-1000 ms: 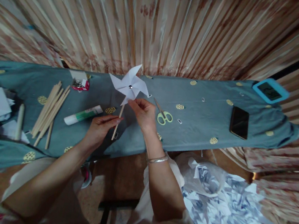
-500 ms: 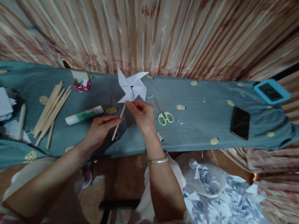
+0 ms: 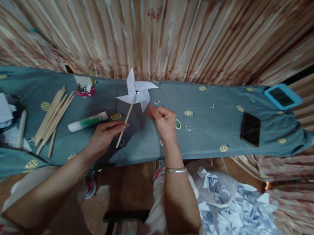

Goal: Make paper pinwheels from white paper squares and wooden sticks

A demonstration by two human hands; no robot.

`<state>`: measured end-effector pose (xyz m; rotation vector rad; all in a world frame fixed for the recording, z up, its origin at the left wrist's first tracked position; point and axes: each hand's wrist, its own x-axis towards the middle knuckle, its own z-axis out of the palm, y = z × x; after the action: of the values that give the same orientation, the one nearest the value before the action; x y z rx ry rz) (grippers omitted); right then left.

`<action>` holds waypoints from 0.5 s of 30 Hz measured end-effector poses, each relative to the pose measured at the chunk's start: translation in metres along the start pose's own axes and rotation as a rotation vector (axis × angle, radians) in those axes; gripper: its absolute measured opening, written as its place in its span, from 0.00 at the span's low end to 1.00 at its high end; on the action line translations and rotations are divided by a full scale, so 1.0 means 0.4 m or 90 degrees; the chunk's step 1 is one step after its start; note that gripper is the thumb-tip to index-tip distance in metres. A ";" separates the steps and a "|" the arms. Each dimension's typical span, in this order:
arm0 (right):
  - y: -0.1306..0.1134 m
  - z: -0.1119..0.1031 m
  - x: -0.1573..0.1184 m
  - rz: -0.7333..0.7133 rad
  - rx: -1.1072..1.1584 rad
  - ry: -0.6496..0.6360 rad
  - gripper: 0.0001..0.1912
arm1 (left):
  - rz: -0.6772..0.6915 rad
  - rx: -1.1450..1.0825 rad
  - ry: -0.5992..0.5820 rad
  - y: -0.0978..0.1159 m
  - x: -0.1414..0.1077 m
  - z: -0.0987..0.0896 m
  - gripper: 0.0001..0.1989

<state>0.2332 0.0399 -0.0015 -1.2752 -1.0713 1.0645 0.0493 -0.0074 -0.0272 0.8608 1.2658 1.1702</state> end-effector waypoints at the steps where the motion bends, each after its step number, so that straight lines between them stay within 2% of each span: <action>1: -0.001 -0.005 0.004 -0.006 0.006 0.022 0.25 | 0.000 -0.002 -0.004 0.000 -0.001 0.001 0.19; 7: 0.011 -0.028 0.028 -0.025 0.056 0.125 0.24 | -0.041 0.004 -0.030 -0.004 -0.008 0.007 0.21; 15: 0.014 -0.025 0.028 0.032 0.078 0.089 0.21 | -0.046 -0.003 -0.053 -0.016 -0.010 0.011 0.19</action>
<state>0.2451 0.0490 -0.0070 -1.2637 -0.8603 1.0457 0.0552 -0.0123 -0.0317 0.8457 1.2162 1.0698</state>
